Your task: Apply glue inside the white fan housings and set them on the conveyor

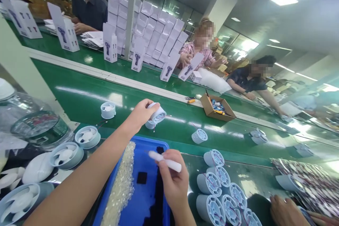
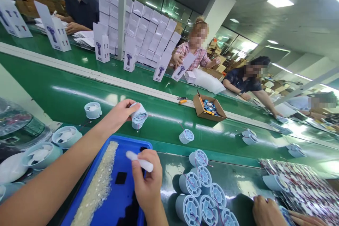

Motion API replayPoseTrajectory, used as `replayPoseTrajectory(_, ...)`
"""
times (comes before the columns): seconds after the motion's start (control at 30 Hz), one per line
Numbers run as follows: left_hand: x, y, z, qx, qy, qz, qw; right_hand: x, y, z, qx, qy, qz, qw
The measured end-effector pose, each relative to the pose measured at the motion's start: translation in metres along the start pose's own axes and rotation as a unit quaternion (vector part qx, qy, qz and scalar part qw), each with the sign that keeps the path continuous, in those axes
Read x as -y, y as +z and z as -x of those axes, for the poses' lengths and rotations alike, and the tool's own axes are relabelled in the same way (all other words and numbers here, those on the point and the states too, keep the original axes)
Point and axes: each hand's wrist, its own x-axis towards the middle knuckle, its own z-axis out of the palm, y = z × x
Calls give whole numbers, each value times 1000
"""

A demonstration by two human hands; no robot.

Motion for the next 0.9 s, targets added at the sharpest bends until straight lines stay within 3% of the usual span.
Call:
replayPoseTrajectory(0.1, 3, 9, 3, 34, -16, -15, 999, -3, -6, -3, -104, 22, -51, 993)
replayPoseTrajectory(0.2, 4, 15, 8, 83, -13, -39, 996, -4, -8, -6, -140, 47, -81, 986)
replayPoseTrajectory(0.47, 1, 24, 15, 98, 31, -140, 985, -4, -9, -7, -153, 62, -89, 982)
replayPoseTrajectory(0.9, -4, 29, 26, 112, 8, -186, 976, -6, -8, -3, -145, 109, -92, 979)
